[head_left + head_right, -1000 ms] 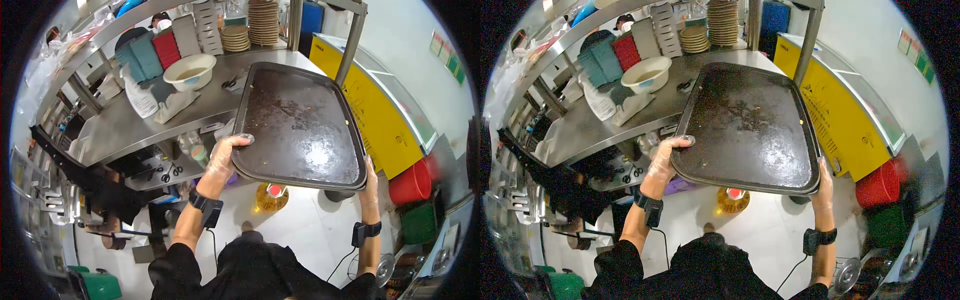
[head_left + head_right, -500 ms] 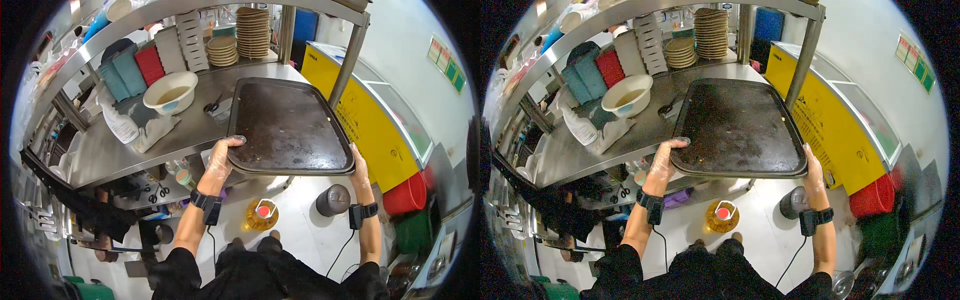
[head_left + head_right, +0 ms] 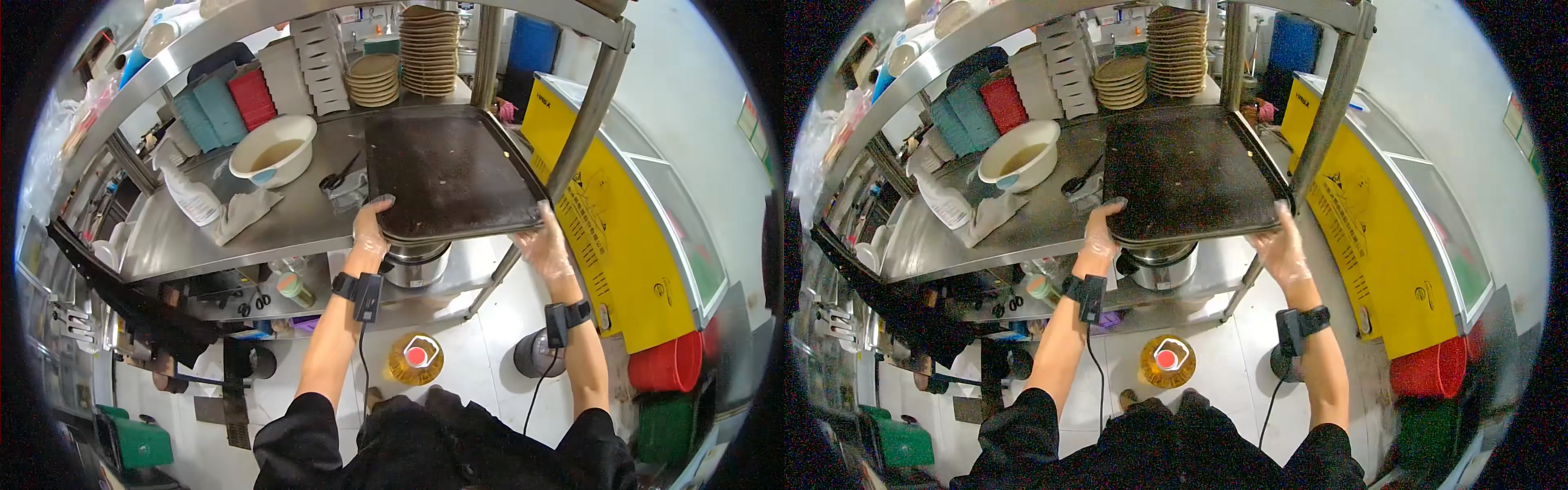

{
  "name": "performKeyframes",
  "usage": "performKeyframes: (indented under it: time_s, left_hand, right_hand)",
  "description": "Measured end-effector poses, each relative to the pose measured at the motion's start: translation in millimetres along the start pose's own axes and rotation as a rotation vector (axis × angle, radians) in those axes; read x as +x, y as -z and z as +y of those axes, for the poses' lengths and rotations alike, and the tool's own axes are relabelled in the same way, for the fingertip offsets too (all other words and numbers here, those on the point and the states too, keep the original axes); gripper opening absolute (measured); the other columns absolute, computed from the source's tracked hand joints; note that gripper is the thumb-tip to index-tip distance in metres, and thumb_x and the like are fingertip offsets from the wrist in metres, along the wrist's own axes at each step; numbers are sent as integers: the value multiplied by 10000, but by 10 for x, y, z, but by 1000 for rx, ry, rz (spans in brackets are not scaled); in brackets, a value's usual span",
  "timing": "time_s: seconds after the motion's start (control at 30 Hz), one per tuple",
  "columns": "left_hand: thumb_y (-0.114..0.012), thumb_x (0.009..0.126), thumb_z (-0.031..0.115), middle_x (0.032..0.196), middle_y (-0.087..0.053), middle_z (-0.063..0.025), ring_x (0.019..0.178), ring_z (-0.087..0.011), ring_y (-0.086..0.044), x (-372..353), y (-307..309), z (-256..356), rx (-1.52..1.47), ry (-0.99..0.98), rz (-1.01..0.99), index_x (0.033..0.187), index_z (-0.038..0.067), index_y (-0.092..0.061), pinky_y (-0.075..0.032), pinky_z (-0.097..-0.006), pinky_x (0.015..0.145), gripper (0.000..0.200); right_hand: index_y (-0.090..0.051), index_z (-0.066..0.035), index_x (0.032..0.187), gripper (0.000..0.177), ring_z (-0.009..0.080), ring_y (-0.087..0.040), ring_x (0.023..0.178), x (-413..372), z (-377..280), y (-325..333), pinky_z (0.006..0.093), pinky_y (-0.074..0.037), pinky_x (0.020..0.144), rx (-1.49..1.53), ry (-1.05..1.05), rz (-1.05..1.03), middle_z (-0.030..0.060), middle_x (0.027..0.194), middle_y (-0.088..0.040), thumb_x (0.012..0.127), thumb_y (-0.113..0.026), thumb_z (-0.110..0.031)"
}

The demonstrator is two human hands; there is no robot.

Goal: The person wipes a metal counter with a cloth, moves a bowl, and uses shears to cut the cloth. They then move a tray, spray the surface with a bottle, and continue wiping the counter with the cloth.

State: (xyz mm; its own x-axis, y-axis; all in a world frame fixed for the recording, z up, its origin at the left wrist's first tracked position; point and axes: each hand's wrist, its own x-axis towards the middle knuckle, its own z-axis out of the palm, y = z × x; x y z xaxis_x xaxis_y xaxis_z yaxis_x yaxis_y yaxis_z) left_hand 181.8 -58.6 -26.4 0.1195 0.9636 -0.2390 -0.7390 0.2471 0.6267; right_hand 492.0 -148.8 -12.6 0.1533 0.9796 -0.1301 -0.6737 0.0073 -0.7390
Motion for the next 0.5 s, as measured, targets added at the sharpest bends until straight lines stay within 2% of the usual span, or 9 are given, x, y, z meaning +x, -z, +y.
performKeyframes:
  time_s: [0.1, 0.2, 0.27, 0.3, 0.33, 0.37, 0.43, 0.47, 0.5]
  left_hand:
    - [-608, 875, 137, 1115, -633, -128, 1015, -291, -603, 193, -82, -34, 40, -49, 49, 1076, -4, -627, -501, -429, 907, 247]
    - [-638, 890, 219, 1319, -554, -123, 1220, -276, -487, 201, -205, 66, 129, -16, 110, 1240, 69, -610, -367, -456, 1048, 382]
    - [-664, 877, 315, 1524, -320, -144, 1390, -328, -289, 216, -263, 127, 328, 25, 237, 1399, 69, -469, -237, -520, 1108, 609]
    - [-668, 873, 345, 1564, -246, -143, 1424, -345, -228, 221, -257, 125, 390, 40, 280, 1439, 62, -414, -209, -536, 1115, 682]
    - [-657, 878, 272, 1254, -596, -169, 1092, -300, -574, 227, -275, 106, 430, -52, 325, 1190, -98, -567, -445, -426, 920, 492]
    - [-657, 878, 272, 1254, -596, -169, 1092, -300, -574, 315, -205, 104, 423, -54, 331, 1190, -98, -567, -445, -426, 920, 492]
    - [-628, 884, 317, 1192, -626, -212, 1091, -332, -585, 532, -15, 65, 944, -143, 443, 1151, -73, -610, -448, -407, 906, 474]
    - [-628, 884, 317, 1192, -626, -212, 1091, -332, -585, 419, -56, 166, 943, -144, 444, 1151, -73, -610, -448, -407, 906, 474]
    - [-650, 871, 347, 1298, -563, -190, 1190, -306, -529, 174, -143, 316, 1131, -236, 379, 1232, -10, -586, -409, -407, 972, 512]
  right_hand:
    - [-442, 5, 1315, 575, 286, -503, 1215, 319, 64, -40, 377, -439, 1046, -3, -118, -106, 178, 1313, -506, 916, -646, -355]
    - [-439, 8, 1325, 566, 273, -552, 1136, 533, 81, -46, 347, -462, 1010, -96, -173, -55, 194, 1311, -511, 926, -636, -342]
    - [-434, 16, 1331, 581, 234, -574, 1001, 686, 22, 50, 269, -544, 750, -102, -317, -217, 235, 1308, -487, 923, -639, -343]
    - [-436, 28, 1321, 584, 216, -591, 943, 739, 153, 52, 243, -541, 664, -132, -213, -71, 239, 1241, -535, 919, -642, -342]
    - [-436, 28, 1321, 584, 216, -591, 943, 777, 189, 79, 243, -541, 664, -138, -223, -77, 239, 1241, -535, 919, -642, -342]
    - [-433, 29, 1325, 586, 227, -599, 926, 824, 174, 148, 261, -546, 706, -210, -216, -85, 239, 1202, -558, 919, -642, -338]
    - [-429, 29, 1329, 587, 239, -608, 909, 805, 149, 135, 280, -551, 748, -284, -206, -92, 239, 1163, -581, 919, -642, -333]
    - [-438, 44, 1315, 590, 259, -618, 917, 725, 136, 5, 309, -548, 787, -306, -172, -7, 243, 1147, -591, 923, -633, -352]
    - [-446, 58, 1301, 595, 279, -628, 925, 645, 118, -73, 339, -545, 827, -328, -144, 81, 248, 1131, -602, 927, -624, -370]
